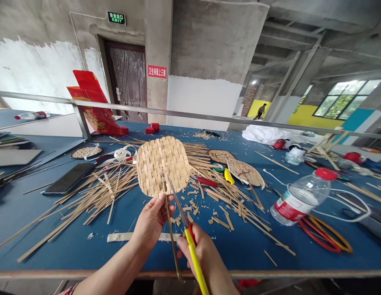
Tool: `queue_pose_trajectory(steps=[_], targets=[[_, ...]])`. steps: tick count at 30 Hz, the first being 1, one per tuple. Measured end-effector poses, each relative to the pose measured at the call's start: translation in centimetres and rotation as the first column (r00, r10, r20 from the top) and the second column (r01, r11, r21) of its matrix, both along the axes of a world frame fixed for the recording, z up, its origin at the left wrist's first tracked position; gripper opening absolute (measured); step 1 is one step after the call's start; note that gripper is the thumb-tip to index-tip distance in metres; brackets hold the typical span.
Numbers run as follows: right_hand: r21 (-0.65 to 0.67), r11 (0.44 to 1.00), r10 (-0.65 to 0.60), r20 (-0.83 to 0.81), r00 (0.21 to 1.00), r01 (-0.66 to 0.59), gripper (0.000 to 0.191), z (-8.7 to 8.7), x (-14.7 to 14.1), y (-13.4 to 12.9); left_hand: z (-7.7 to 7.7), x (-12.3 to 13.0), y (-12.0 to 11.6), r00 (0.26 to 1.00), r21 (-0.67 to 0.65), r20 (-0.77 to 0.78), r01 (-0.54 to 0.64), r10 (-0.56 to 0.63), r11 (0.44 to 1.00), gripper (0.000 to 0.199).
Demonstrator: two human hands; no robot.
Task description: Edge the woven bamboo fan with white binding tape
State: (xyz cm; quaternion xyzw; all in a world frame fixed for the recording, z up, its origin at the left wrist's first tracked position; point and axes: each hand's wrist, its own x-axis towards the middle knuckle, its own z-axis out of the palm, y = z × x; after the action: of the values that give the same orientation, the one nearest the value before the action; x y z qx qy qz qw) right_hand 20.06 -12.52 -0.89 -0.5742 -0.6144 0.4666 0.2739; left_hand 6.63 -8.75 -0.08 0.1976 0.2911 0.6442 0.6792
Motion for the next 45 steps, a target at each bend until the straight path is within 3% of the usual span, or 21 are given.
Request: queue_pose_trajectory(steps=[8, 14, 22, 28, 31, 33, 39, 45], targets=[[0.038, 0.998, -0.049, -0.108, 0.993, 0.053, 0.035, 0.1, 1.9, 0.9, -0.1, -1.2, 0.3, 0.998, 0.038, -0.067, -0.012, 0.014, 0.999, 0.023], [0.077, 0.974, -0.202, -0.106, 0.974, 0.211, 0.039, 1.8, 2.6, 0.7, -0.1, -1.6, 0.1, 0.992, 0.064, -0.128, 0.008, 0.0, 0.998, 0.021], [0.019, 0.981, -0.192, -0.054, 0.98, 0.193, 0.044, 2.7, 4.2, 0.4, 1.2, -3.9, 0.0, 0.926, 0.147, -0.374, 0.122, -0.06, 0.982, 0.025], [-0.001, 0.985, -0.173, -0.051, 0.984, 0.173, 0.042, 3.3, 6.3, 1.3, 0.7, -6.4, -1.3, 0.852, 0.023, -0.496, 0.209, -0.17, 0.978, 0.031], [0.064, 0.983, -0.166, -0.058, 0.984, 0.169, 0.038, 3.8, 7.2, 2.4, 0.1, -7.3, -2.2, 0.819, -0.058, -0.512, 0.267, -0.258, 0.962, 0.032], [0.106, 0.974, -0.182, -0.147, 0.972, 0.198, 0.033, 4.4, 7.3, 3.1, -0.3, -7.7, -2.7, 0.805, -0.107, -0.514, 0.282, -0.296, 0.954, 0.032], [0.121, 0.969, -0.173, -0.29, 0.941, 0.215, 0.025, 6.7, 5.7, 4.2, -1.8, -7.0, -3.8, 0.778, -0.165, -0.485, 0.367, -0.399, 0.915, 0.033], [0.244, 0.961, -0.075, -0.218, 0.973, 0.129, 0.02, 6.7, 4.8, 5.7, -2.7, -6.1, -4.6, 0.775, -0.189, -0.459, 0.393, -0.435, 0.9, 0.031]])
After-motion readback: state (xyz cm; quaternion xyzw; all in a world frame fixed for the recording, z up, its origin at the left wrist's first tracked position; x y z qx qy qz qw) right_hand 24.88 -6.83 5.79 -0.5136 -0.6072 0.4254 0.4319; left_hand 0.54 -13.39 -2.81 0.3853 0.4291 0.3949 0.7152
